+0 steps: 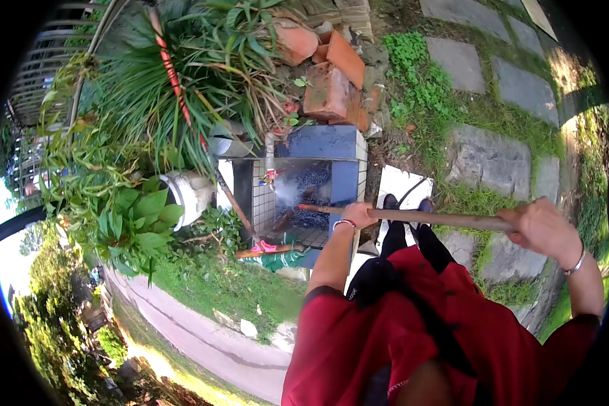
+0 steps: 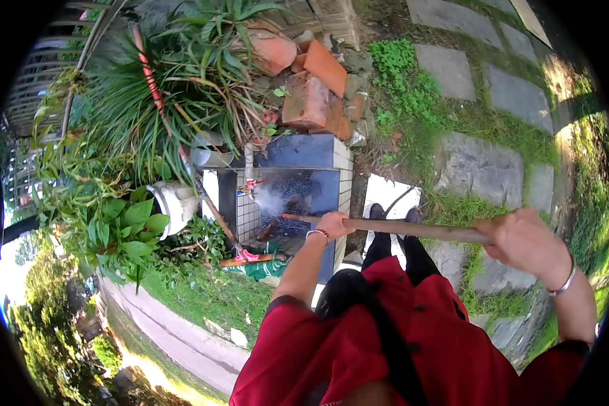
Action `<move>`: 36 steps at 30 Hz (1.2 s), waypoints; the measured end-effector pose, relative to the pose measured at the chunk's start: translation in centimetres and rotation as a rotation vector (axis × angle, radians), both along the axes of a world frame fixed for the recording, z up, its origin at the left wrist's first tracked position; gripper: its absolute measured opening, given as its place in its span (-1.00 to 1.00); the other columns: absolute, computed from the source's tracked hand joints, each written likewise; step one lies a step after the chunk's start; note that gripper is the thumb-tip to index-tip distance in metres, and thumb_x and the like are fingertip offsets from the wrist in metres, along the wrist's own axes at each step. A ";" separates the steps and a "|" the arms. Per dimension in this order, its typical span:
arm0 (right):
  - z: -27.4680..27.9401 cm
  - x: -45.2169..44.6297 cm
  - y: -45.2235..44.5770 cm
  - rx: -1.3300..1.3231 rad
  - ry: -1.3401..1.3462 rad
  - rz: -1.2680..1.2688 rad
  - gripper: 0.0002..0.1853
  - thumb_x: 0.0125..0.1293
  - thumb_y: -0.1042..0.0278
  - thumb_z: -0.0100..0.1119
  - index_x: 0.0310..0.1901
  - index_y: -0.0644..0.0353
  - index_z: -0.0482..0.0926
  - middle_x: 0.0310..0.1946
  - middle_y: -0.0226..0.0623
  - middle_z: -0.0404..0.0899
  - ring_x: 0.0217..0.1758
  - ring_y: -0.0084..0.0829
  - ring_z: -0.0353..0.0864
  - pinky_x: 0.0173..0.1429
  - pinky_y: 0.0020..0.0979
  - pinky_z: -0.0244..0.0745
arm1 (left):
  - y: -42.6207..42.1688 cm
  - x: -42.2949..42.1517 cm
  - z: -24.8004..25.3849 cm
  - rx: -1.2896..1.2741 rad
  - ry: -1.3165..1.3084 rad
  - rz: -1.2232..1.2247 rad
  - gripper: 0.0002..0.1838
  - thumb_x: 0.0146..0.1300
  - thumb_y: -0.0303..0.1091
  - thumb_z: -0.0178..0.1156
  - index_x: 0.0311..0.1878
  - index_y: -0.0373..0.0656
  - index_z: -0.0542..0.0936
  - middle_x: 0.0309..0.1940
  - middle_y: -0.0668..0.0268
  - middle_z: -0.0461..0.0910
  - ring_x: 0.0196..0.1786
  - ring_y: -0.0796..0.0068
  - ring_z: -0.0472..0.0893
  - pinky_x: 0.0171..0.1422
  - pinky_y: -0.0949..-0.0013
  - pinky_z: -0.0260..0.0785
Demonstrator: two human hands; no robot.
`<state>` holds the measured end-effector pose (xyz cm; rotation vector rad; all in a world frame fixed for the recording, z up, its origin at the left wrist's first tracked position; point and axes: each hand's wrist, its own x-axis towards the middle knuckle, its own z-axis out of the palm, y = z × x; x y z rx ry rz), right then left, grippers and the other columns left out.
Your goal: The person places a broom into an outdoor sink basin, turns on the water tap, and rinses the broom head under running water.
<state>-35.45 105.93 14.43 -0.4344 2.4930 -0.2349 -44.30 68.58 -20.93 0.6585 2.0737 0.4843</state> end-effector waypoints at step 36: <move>-5.2 9.7 8.6 0.091 -0.186 -0.032 -0.72 0.15 0.46 0.19 -0.06 0.12 0.55 -0.52 -0.27 0.60 -0.54 -0.30 0.64 -0.40 -0.26 0.59 | 9.5 7.9 0.8 0.061 0.035 -0.123 -0.87 0.02 -0.27 0.17 -0.41 -0.04 0.66 -0.39 0.06 0.65 -0.14 -0.01 0.63 0.01 0.01 0.48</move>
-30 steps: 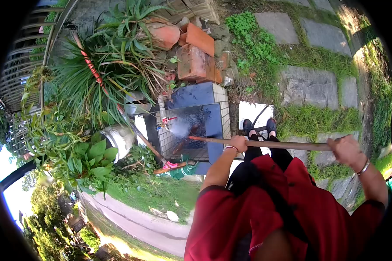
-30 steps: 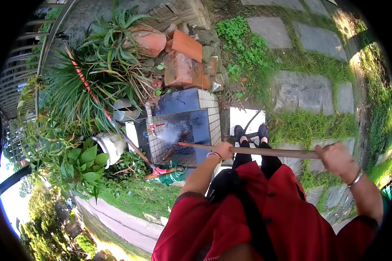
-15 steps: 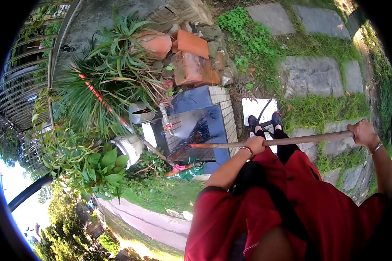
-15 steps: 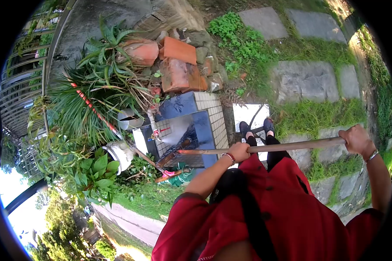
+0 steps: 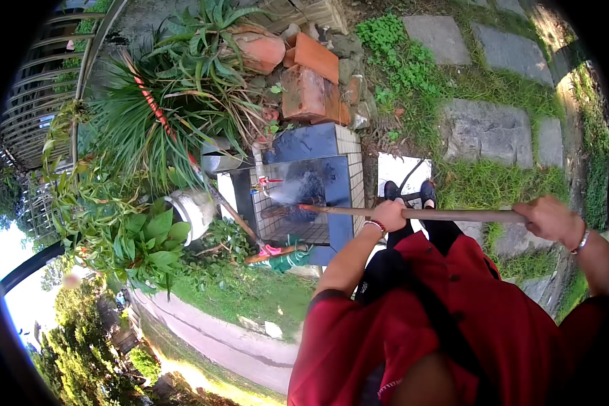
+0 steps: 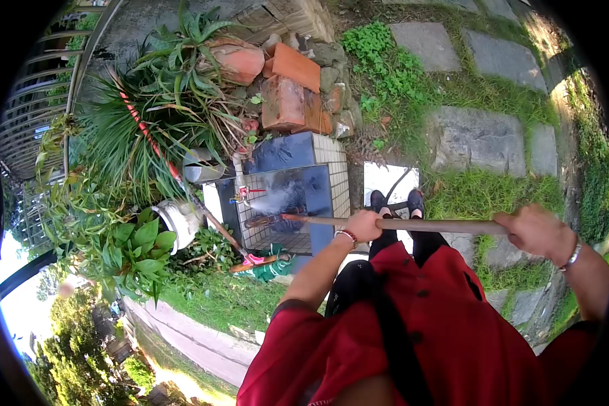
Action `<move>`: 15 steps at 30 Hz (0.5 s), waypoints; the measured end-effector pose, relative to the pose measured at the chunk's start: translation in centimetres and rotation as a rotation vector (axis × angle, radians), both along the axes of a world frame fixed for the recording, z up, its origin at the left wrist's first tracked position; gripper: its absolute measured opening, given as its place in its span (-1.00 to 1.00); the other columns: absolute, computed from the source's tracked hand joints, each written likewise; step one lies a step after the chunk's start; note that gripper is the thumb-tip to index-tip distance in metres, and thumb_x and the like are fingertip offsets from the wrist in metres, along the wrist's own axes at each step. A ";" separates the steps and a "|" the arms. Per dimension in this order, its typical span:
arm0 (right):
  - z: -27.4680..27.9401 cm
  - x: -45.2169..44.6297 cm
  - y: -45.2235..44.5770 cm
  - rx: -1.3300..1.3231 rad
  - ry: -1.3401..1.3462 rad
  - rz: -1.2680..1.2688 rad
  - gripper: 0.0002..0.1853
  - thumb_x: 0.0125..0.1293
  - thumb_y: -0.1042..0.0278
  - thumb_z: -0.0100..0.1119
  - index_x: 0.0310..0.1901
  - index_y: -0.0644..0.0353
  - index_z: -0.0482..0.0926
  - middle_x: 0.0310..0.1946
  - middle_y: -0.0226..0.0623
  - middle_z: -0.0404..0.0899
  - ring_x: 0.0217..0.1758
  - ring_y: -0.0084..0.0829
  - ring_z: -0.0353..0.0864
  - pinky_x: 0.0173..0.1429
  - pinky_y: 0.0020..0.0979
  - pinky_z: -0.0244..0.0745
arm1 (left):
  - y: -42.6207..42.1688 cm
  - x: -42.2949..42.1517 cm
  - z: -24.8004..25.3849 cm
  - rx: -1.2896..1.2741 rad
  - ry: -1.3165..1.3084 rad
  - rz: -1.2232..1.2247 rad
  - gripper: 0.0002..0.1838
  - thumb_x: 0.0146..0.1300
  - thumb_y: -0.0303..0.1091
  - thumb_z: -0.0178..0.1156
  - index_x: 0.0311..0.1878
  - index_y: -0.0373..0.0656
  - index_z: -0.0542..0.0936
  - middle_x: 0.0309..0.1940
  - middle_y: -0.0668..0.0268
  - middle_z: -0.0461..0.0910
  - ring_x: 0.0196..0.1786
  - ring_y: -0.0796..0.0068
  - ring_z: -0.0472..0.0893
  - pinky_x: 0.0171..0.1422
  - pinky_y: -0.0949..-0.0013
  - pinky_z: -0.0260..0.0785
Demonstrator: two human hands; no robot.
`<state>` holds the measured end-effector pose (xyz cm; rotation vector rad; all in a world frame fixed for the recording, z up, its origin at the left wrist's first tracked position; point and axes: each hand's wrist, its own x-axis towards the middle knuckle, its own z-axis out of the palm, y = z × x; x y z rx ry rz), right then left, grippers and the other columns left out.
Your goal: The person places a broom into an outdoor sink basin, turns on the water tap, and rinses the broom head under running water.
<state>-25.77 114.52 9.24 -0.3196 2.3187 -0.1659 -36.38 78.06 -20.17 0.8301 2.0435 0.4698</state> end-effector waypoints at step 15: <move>4.2 -6.1 -8.4 -0.429 -0.226 -0.222 -0.44 0.18 0.44 0.21 0.25 0.25 0.39 -0.35 0.00 0.64 -0.36 -0.05 0.67 -0.18 -0.17 0.60 | -3.2 -2.8 6.4 0.218 0.097 0.164 -0.96 -0.09 -0.42 0.18 -0.55 -0.14 0.57 -0.48 0.06 0.60 -0.25 -0.05 0.59 -0.09 0.02 0.43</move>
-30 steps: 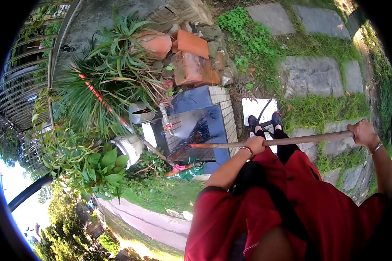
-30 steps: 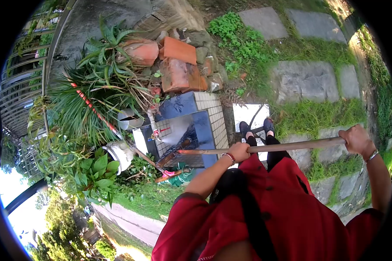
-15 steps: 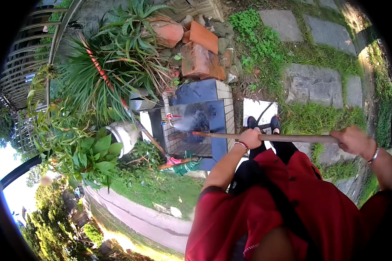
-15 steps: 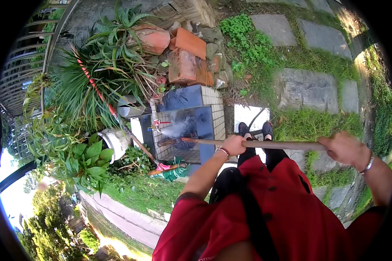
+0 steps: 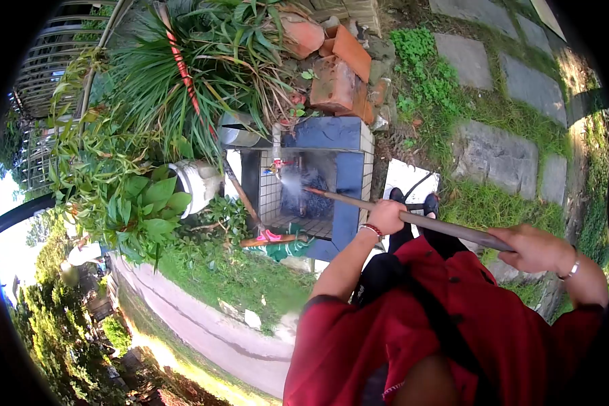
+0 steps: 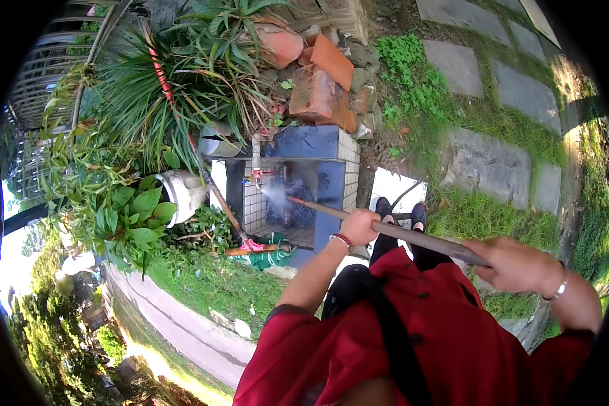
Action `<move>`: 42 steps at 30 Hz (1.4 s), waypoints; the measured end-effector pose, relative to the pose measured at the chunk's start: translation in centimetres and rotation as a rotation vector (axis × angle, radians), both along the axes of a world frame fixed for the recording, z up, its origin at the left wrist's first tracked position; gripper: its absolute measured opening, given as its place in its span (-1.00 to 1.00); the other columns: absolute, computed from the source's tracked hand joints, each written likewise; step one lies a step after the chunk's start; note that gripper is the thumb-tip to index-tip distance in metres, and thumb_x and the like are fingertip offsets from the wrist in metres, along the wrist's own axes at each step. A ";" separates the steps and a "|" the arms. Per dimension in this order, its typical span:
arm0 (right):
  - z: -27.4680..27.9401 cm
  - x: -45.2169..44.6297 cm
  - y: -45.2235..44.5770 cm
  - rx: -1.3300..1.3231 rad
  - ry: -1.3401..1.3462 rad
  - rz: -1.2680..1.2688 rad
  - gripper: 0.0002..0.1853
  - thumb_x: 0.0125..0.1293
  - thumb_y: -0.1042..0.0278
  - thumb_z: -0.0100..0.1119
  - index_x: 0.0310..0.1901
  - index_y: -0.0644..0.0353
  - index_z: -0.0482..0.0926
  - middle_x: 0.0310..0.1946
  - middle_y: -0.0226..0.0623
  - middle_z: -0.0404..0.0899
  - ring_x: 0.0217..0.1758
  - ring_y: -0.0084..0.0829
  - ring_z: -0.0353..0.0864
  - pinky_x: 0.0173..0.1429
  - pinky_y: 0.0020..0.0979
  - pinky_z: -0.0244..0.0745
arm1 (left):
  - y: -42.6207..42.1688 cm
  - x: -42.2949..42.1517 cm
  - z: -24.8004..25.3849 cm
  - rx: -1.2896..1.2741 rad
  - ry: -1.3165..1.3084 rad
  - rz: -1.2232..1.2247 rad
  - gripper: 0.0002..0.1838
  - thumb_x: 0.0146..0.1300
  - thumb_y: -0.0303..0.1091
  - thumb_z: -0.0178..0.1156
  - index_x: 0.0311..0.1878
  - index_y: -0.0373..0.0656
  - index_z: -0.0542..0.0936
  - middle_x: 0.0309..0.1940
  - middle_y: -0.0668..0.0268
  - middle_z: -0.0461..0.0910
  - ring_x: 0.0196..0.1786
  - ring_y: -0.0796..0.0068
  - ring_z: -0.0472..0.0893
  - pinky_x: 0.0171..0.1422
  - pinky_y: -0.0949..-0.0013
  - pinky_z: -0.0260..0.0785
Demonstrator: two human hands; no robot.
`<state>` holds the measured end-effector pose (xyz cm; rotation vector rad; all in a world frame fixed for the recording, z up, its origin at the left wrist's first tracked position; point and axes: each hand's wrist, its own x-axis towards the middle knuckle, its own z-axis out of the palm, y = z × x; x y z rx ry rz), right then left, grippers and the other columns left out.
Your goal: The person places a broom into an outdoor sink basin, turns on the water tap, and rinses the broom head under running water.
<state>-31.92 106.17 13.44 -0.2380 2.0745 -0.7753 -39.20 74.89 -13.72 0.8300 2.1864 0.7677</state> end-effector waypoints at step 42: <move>14.0 -11.1 0.7 0.046 0.891 0.174 -0.78 0.29 0.66 0.10 -0.04 0.29 0.57 -0.33 -0.14 0.61 -0.36 -0.32 0.63 -0.30 -0.38 0.51 | 0.1 -4.1 12.0 0.206 0.092 0.487 -0.89 -0.21 -0.48 0.17 -0.51 -0.17 0.61 -0.53 0.01 0.58 -0.25 -0.08 0.61 -0.11 -0.03 0.42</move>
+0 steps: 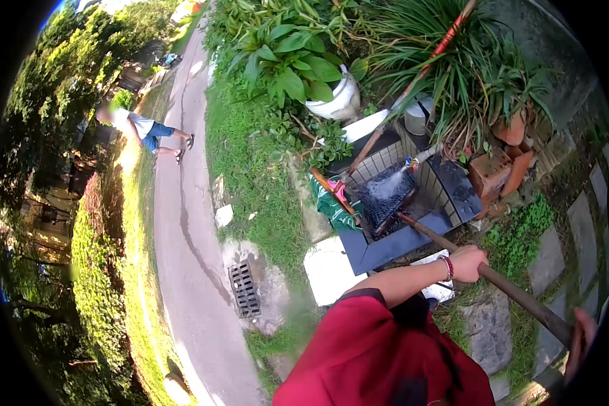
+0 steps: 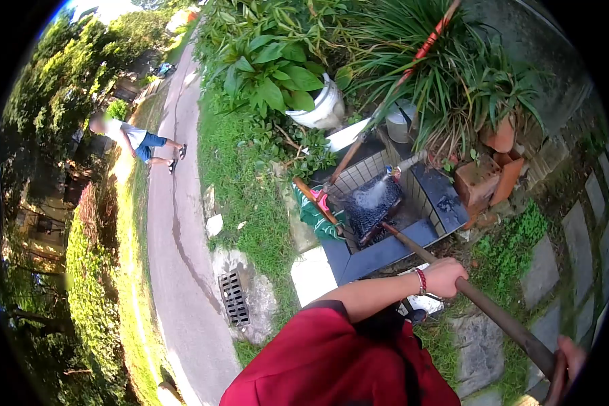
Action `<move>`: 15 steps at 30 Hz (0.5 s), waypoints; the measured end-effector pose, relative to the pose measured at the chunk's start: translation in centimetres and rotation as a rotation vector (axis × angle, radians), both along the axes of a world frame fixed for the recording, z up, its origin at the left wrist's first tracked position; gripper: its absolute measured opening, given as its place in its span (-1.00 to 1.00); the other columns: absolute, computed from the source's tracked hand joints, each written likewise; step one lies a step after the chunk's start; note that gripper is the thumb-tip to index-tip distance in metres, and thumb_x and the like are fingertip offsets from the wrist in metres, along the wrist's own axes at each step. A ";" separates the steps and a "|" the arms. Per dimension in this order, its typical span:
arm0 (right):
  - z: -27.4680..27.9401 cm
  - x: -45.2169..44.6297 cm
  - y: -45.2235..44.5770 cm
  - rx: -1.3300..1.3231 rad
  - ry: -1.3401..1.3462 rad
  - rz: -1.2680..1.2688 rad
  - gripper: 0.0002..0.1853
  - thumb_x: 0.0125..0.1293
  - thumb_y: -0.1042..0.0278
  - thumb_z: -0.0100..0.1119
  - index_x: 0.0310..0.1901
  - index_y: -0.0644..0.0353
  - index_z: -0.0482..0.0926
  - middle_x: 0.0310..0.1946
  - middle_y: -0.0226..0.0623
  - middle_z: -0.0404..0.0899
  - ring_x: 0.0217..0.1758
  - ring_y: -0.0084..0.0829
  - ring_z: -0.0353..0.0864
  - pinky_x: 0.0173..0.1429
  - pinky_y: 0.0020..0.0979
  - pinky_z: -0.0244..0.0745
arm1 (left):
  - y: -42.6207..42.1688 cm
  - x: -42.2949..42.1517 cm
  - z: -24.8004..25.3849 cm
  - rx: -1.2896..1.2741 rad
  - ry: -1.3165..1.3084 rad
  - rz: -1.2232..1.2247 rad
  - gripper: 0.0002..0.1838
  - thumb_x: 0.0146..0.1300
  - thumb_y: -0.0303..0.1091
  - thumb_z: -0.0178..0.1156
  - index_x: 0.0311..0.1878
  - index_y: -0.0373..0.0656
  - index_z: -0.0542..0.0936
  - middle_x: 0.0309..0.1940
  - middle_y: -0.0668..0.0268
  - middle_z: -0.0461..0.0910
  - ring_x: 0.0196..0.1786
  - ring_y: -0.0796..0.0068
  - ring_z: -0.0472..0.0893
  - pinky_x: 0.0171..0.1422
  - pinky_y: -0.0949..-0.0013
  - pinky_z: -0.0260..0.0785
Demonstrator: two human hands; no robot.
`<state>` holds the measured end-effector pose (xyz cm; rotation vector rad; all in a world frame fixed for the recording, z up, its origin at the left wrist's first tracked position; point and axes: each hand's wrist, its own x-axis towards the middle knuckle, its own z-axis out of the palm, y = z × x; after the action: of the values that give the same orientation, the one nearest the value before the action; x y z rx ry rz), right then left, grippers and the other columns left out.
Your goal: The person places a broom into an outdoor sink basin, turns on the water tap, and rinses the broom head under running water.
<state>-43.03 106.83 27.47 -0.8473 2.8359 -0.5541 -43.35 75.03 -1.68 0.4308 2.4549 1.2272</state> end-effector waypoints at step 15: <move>-3.7 -0.9 -10.9 -1.384 -0.315 0.559 -0.74 0.38 0.39 0.12 -0.52 0.08 0.45 -0.84 -0.55 0.34 -0.81 -0.60 0.39 -0.67 -0.61 0.39 | -7.8 1.1 2.1 0.033 0.100 0.169 -0.93 -0.15 -0.42 0.24 -0.53 -0.15 0.56 -0.52 0.09 0.58 -0.29 -0.04 0.60 -0.20 0.01 0.43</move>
<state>-43.90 95.90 23.74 -1.3859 1.4720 -2.2674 -42.26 67.19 0.40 0.3052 2.6045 1.3448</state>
